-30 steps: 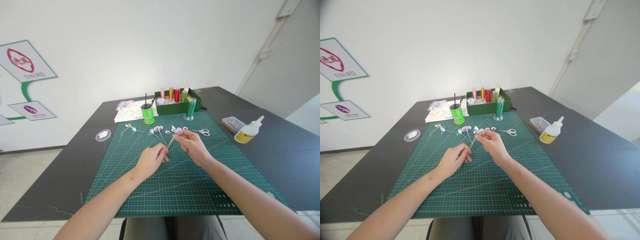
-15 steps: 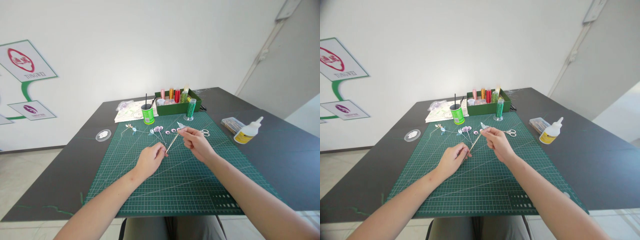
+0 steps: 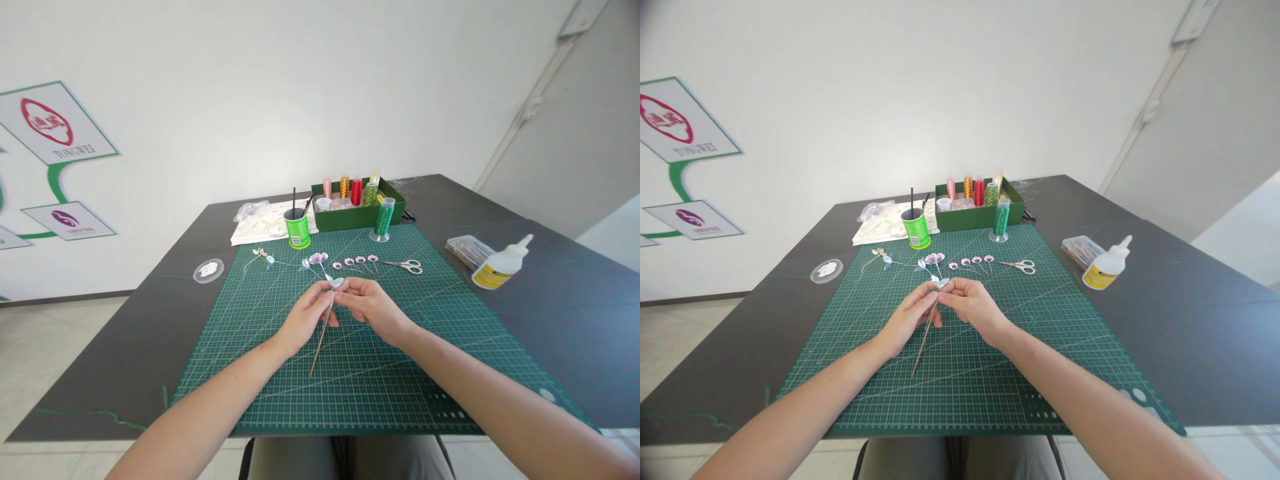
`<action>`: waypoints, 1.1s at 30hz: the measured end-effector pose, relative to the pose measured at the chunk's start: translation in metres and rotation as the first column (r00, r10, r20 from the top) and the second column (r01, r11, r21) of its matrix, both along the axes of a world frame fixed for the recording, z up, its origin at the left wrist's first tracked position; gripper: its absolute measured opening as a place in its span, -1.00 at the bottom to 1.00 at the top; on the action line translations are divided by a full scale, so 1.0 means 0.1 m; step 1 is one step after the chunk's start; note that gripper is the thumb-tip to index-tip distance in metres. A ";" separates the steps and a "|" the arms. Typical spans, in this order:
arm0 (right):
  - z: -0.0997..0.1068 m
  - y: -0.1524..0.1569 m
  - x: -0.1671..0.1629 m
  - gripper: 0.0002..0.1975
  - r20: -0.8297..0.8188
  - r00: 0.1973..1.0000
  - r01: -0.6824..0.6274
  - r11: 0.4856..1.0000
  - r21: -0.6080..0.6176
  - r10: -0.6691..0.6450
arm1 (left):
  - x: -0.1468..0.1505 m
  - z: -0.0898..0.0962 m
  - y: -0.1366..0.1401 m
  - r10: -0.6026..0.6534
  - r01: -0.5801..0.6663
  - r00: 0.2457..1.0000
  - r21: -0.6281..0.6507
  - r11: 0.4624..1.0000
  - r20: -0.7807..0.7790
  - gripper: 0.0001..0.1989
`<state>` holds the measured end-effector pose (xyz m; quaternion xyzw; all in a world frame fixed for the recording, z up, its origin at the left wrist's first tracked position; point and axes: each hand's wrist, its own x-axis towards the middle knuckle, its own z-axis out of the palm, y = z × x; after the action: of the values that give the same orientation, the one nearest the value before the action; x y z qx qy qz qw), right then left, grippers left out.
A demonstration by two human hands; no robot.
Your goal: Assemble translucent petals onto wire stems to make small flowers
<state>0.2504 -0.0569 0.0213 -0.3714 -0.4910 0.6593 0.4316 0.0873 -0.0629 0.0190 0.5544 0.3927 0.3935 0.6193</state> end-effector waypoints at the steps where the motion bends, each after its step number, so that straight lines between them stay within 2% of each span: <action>1: 0.00 0.00 0.00 -0.65 0.007 1.000 0.007 1.000 -0.001 -0.007 | 0.00 0.00 0.00 -0.001 0.002 1.000 -0.027 1.000 0.001 -0.62; 7: 0.00 0.01 -0.01 -0.63 0.056 0.995 0.087 0.996 0.003 -0.087 | 0.01 0.01 -0.03 0.012 -0.008 0.999 -0.116 0.993 0.036 -0.69; 11: -0.01 0.03 -0.02 -0.62 0.106 0.984 0.139 0.990 0.031 -0.142 | 0.04 -0.01 -0.05 0.062 -0.058 0.998 -0.120 0.991 0.028 -0.74; 18: -0.10 0.07 0.00 -0.62 0.204 0.967 0.131 0.985 0.115 -0.153 | 0.02 -0.05 0.01 0.223 -0.221 0.970 0.029 0.975 -0.096 -0.73; 24: -0.10 0.08 0.06 -0.76 0.349 0.915 0.073 0.933 0.352 -0.204 | -0.06 -0.01 0.07 0.320 -0.277 0.927 0.217 0.936 -0.197 -0.77; 27: -0.02 0.05 0.10 -0.79 0.395 0.897 0.017 0.909 0.416 -0.198 | -0.09 0.00 0.09 0.357 -0.267 0.891 0.315 0.911 -0.280 -0.80; 29: 0.03 0.02 0.13 -0.80 0.416 0.897 -0.048 0.902 0.428 -0.150 | -0.10 0.00 0.09 0.356 -0.227 0.871 0.365 0.903 -0.338 -0.82; 33: 0.13 -0.01 0.19 -0.77 0.414 0.909 -0.137 0.909 0.394 -0.043 | -0.09 0.02 0.03 0.266 -0.090 0.848 0.371 0.924 -0.458 -0.84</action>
<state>0.2694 -0.0576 0.0342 -0.3903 -0.7087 0.4565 0.3702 0.0786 -0.0595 0.0206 0.6949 0.5171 0.3539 0.3530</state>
